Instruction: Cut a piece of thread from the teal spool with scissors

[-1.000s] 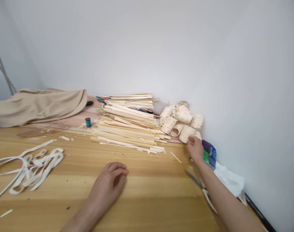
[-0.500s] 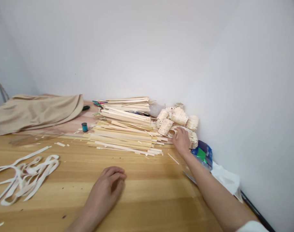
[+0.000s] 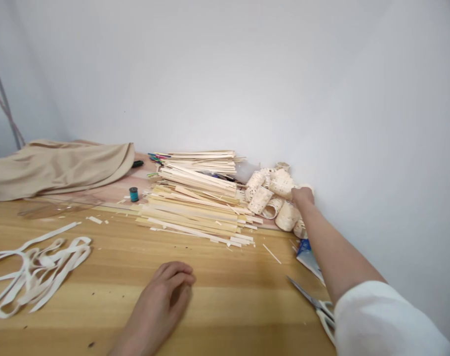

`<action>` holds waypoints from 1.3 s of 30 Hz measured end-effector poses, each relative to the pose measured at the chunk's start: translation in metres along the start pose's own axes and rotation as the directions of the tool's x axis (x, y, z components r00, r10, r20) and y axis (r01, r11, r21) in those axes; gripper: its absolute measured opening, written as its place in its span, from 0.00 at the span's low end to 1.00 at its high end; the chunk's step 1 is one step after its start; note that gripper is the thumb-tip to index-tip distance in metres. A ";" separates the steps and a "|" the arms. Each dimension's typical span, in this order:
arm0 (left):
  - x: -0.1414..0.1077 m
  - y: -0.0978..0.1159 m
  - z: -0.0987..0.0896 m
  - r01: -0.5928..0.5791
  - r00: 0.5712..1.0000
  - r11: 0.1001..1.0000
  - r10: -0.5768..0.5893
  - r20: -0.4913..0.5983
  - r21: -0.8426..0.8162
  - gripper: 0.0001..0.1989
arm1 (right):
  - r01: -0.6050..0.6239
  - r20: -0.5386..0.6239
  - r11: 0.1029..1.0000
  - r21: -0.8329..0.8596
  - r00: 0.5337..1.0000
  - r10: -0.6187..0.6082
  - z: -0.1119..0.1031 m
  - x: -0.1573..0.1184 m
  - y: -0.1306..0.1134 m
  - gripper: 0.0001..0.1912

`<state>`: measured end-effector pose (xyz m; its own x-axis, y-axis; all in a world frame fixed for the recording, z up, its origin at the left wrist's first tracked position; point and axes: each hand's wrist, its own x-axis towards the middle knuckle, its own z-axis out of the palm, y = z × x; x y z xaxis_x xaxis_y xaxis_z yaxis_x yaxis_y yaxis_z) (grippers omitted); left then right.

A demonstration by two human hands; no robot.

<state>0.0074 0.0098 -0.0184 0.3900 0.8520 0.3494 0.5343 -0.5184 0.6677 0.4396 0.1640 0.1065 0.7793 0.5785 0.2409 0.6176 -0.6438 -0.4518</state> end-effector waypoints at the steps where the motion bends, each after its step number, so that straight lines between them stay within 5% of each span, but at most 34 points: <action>1: 0.000 0.000 0.000 -0.004 1.000 1.000 0.004 -0.004 0.000 0.12 | -0.004 0.024 1.000 0.002 1.000 0.004 0.002 0.003 0.001 0.16; 7: 0.000 -0.002 0.001 0.000 1.000 1.000 0.000 -0.009 -0.002 0.11 | 0.070 0.085 0.998 0.008 0.994 -0.070 0.011 0.008 -0.002 0.15; 12: 0.000 -0.002 0.002 -0.002 1.000 1.000 0.002 0.007 0.001 0.11 | 0.228 0.078 0.972 -0.055 0.972 -0.223 0.007 -0.015 -0.008 0.15; 18: -0.001 -0.005 0.003 -0.003 1.000 1.000 0.003 0.021 -0.004 0.12 | 0.422 0.048 0.889 -0.179 0.906 -0.420 0.001 -0.053 -0.005 0.14; 28: -0.003 -0.011 0.009 -0.026 0.999 0.999 0.025 -0.043 -0.029 0.11 | 0.629 0.078 0.704 -0.328 0.761 -0.644 -0.005 -0.075 0.027 0.21; 34: -0.002 -0.010 0.007 -0.021 0.999 1.000 0.020 -0.036 -0.024 0.11 | 0.548 0.018 0.748 -0.375 0.811 -0.585 0.002 -0.077 0.049 0.30; 39: -0.002 -0.009 0.005 -0.021 0.999 0.999 0.020 -0.029 -0.026 0.11 | 0.469 0.003 0.801 -0.371 0.864 -0.504 0.002 -0.071 0.055 0.24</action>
<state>0.0061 0.0124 -0.0285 0.3792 0.8430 0.3815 0.5063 -0.5341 0.6771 0.4180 0.0889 0.0625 0.3616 0.8255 0.4335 0.8997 -0.4308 0.0698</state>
